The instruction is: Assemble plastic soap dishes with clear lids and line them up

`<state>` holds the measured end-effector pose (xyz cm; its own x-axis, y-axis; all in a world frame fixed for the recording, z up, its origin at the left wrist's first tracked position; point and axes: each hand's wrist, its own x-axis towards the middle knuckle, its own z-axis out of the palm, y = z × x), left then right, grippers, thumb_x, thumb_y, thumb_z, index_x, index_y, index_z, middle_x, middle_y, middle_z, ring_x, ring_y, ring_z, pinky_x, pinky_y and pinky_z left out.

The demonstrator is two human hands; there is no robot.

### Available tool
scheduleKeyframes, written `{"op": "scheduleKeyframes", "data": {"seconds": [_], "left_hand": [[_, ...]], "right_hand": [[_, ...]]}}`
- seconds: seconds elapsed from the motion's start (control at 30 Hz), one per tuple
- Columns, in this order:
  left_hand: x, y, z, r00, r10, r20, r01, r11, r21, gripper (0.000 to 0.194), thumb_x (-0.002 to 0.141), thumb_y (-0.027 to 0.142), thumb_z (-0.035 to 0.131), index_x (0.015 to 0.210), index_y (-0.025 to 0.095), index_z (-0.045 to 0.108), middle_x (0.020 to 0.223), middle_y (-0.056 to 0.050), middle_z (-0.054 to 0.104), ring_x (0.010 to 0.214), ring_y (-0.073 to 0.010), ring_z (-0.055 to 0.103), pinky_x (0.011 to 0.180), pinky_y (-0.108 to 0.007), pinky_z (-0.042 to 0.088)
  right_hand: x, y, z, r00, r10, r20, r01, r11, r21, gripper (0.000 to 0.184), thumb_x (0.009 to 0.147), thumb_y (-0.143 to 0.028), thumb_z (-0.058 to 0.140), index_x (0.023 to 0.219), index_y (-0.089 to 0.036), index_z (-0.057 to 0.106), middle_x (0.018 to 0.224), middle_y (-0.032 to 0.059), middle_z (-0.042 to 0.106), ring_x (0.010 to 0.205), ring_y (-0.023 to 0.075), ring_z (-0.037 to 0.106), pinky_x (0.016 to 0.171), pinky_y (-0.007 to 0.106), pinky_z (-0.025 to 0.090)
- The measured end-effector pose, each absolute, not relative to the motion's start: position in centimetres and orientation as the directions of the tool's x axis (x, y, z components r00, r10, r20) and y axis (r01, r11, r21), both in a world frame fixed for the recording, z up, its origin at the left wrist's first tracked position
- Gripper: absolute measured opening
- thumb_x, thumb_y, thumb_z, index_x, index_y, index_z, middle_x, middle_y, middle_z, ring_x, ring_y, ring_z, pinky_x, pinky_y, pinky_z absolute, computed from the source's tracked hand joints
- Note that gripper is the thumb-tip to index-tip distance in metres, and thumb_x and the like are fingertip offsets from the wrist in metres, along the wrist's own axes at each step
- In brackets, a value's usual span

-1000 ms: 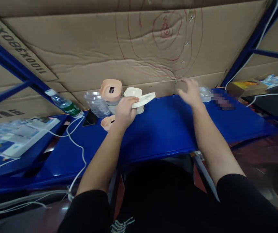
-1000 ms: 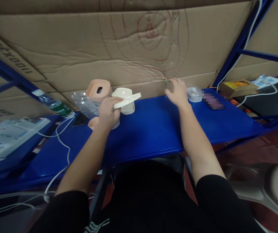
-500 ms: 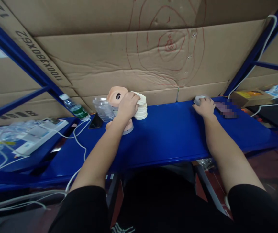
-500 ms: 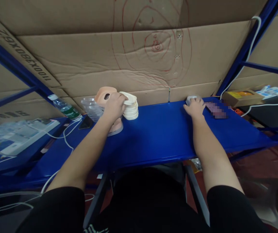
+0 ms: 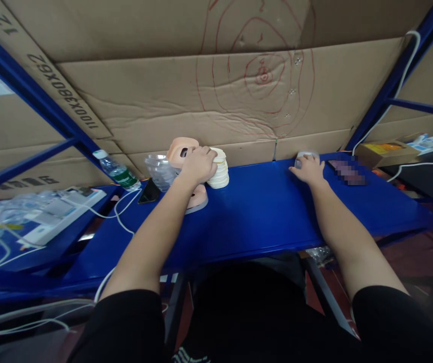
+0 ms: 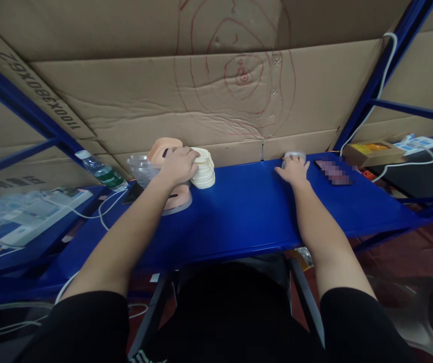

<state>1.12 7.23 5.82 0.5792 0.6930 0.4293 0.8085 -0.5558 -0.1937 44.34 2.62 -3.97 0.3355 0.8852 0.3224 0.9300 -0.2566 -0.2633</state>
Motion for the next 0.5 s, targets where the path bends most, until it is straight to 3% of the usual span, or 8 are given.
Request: {"op": "scheduleKeyframes", "data": {"seconds": [0.13, 0.27, 0.5], "left_hand": [[1.24, 6.54, 6.11, 0.572, 0.709, 0.413, 0.815, -0.546, -0.192, 0.044, 0.095, 0.039, 0.051, 0.119, 0.015, 0.079, 0.121, -0.020, 0.076, 0.118, -0.0405, 0.068, 0.116, -0.063, 0.036], [1.42, 6.59, 5.95, 0.551, 0.724, 0.416, 0.828, -0.535, -0.166, 0.047, 0.097, 0.051, 0.054, 0.119, 0.017, 0.079, 0.122, -0.019, 0.077, 0.119, -0.0406, 0.067, 0.117, -0.063, 0.035], [1.54, 7.33, 5.16, 0.534, 0.686, 0.493, 0.824, -0.554, -0.122, 0.048, 0.096, 0.058, 0.062, 0.120, 0.019, 0.077, 0.122, -0.019, 0.075, 0.119, -0.0406, 0.067, 0.117, -0.064, 0.036]], "right_hand": [[44.29, 2.66, -4.03, 0.334, 0.884, 0.326, 0.929, -0.250, -0.272, 0.068, 0.094, -0.059, 0.063, 0.147, -0.018, 0.066, 0.164, 0.0228, 0.053, 0.153, 0.0492, 0.038, 0.124, 0.081, 0.020], [44.34, 2.81, -4.27, 0.353, 0.870, 0.344, 0.921, -0.258, -0.291, 0.068, 0.093, -0.058, 0.062, 0.149, -0.019, 0.063, 0.165, 0.0227, 0.051, 0.153, 0.0481, 0.038, 0.124, 0.078, 0.020], [45.16, 2.39, -4.68, 0.442, 0.823, 0.355, 0.883, -0.330, -0.335, 0.074, 0.089, -0.056, 0.067, 0.151, -0.018, 0.059, 0.172, 0.0241, 0.041, 0.158, 0.0507, 0.030, 0.123, 0.075, 0.028]]}}
